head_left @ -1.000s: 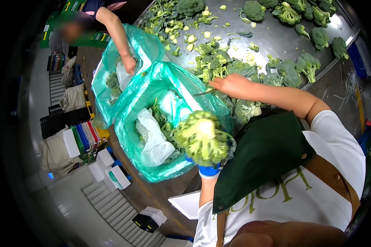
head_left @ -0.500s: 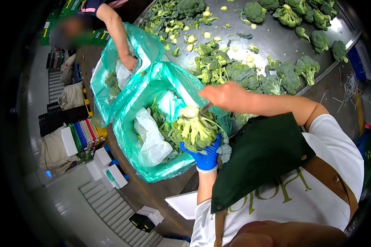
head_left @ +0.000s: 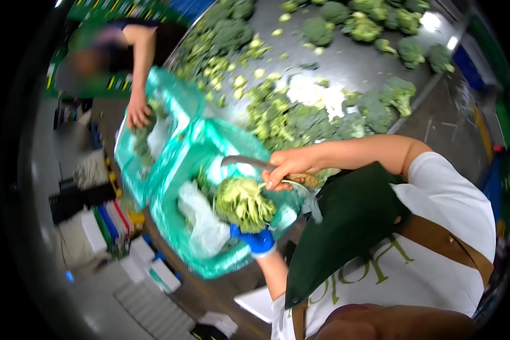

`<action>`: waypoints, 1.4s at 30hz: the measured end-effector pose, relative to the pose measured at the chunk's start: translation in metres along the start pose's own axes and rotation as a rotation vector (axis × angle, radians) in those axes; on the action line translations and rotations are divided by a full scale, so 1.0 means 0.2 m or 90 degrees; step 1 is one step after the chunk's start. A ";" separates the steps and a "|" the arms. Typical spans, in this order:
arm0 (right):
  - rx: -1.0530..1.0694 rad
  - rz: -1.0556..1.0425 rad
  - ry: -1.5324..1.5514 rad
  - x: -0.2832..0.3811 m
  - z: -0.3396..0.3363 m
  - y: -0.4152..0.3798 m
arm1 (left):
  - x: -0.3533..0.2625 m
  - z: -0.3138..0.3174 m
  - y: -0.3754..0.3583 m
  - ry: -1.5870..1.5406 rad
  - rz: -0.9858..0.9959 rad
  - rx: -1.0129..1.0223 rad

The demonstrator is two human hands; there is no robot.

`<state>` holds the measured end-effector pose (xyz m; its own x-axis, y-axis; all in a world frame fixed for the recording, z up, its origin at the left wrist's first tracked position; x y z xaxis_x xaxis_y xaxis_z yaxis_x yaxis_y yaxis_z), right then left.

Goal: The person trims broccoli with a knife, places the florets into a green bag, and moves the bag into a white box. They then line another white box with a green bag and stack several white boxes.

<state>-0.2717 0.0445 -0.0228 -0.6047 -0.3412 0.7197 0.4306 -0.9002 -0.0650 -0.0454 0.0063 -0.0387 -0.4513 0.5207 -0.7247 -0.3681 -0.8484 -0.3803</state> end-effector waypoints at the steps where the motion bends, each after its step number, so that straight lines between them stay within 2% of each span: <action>1: 0.080 -0.012 0.044 0.04 -0.04 -0.06 | -0.04 -0.04 0.01 0.092 0.044 0.019; 2: -0.008 -0.002 -0.121 0.09 -0.11 -0.13 | -0.09 -0.07 0.03 0.182 0.091 0.033; 3: -0.092 0.018 -0.285 0.15 -0.17 -0.18 | -0.13 -0.13 0.06 0.169 0.104 0.007; 4: -0.173 0.042 -0.442 0.18 -0.22 -0.23 | -0.17 -0.14 0.07 0.066 0.099 0.046; 5: -0.267 -0.036 -0.700 0.19 -0.27 -0.25 | -0.17 -0.09 0.09 0.112 0.113 0.035; 6: -0.316 -0.140 -0.877 0.11 -0.32 -0.25 | -0.19 -0.03 0.08 0.158 0.132 0.021; 8: -0.346 -0.329 -0.702 0.07 -0.25 -0.22 | -0.11 0.12 0.08 0.236 0.144 0.064; 10: -0.270 -0.071 -0.326 0.07 -0.18 -0.24 | 0.01 0.37 0.07 0.305 0.085 0.116; 11: -0.264 -0.052 -0.302 0.04 -0.21 -0.24 | 0.11 0.40 0.13 0.366 0.098 0.218; 12: -0.297 -0.044 -0.274 0.07 -0.21 -0.29 | 0.20 0.44 0.13 0.378 0.078 0.200; 14: -0.359 -0.060 -0.095 -0.02 -0.41 -0.39 | 0.30 0.46 0.17 0.233 -0.037 0.255; 15: -0.402 -0.114 -0.017 -0.06 -0.48 -0.47 | 0.31 0.53 0.15 0.227 -0.085 0.297; 16: -0.383 -0.112 0.036 -0.08 -0.57 -0.55 | 0.31 0.63 0.14 0.285 -0.126 0.316; 17: -0.407 -0.136 0.098 -0.10 -0.64 -0.65 | 0.31 0.69 0.12 0.376 -0.083 0.341; 19: -0.513 -0.174 0.120 -0.08 -0.75 -0.85 | 0.31 0.71 0.14 0.533 -0.025 0.367; 20: -0.616 -0.189 0.119 -0.05 -0.80 -0.97 | 0.30 0.72 0.14 0.502 -0.059 0.353; 22: -0.711 -0.225 0.087 -0.08 -1.04 -1.25 | 0.24 0.68 0.18 0.478 -0.075 0.310; 23: -0.865 -0.261 0.003 -0.06 -1.16 -1.39 | 0.21 0.66 0.19 0.459 -0.048 0.264; 24: -0.889 -0.325 0.042 -0.01 -1.27 -1.54 | 0.15 0.63 0.21 0.487 -0.018 0.246; 25: -0.977 -0.266 -0.016 0.08 -1.34 -1.68 | 0.11 0.58 0.23 0.466 -0.003 0.225; 27: -1.087 -0.274 -0.143 0.19 -1.53 -1.97 | 0.03 0.43 0.25 0.446 0.042 0.149; 28: -1.138 -0.288 -0.138 0.24 -1.66 -2.13 | 0.00 0.36 0.27 0.446 0.066 0.098; 29: -1.217 -0.359 -0.117 0.35 -1.63 -2.13 | -0.05 0.31 0.27 0.457 0.098 0.074; 30: -1.103 -0.480 -0.018 0.36 -1.81 -2.26 | -0.09 0.26 0.28 0.468 0.125 0.060; 32: -0.952 -0.576 0.034 0.46 -1.95 -2.37 | -0.18 0.09 0.32 0.505 0.162 0.046; 34: -0.909 -0.446 0.034 0.50 -2.12 -2.43 | -0.32 -0.08 0.33 0.531 0.215 -0.007; 35: -0.967 -0.486 0.008 0.55 -1.95 -2.23 | -0.38 -0.23 0.36 0.526 0.196 -0.032; 36: -0.923 -0.462 -0.045 0.57 -1.78 -2.04 | -0.43 -0.40 0.40 0.520 0.177 -0.053; 37: -0.910 -0.419 -0.095 0.55 -1.69 -1.90 | -0.48 -0.54 0.42 0.604 0.172 -0.069; 38: -0.898 -0.378 -0.145 0.52 -1.60 -1.76 | -0.51 -0.65 0.46 0.694 0.192 -0.040; 40: -0.900 -0.279 -0.154 0.42 -1.41 -1.48 | -0.47 -0.75 0.51 0.890 0.143 0.041; 41: -0.879 -0.231 -0.183 0.39 -1.21 -1.28 | -0.41 -0.72 0.51 0.903 0.074 0.089; 42: -0.839 -0.197 -0.196 0.31 -1.17 -1.18 | -0.34 -0.74 0.54 1.017 0.065 0.174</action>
<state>-0.5677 0.1728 -0.1252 -0.3141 -0.1652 0.9349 -0.7400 -0.5744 -0.3501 0.0665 -0.1338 -0.1161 0.7129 -0.3062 -0.6309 -0.5953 -0.7398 -0.3137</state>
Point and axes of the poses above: each hand's wrist, its own y-axis towards the middle knuckle, its own z-axis out of the palm, x = y × z, the point moved 3 cm from there along y, towards the middle knuckle, and after that the axes turned 2 degrees about -y, right-handed, at the moved point
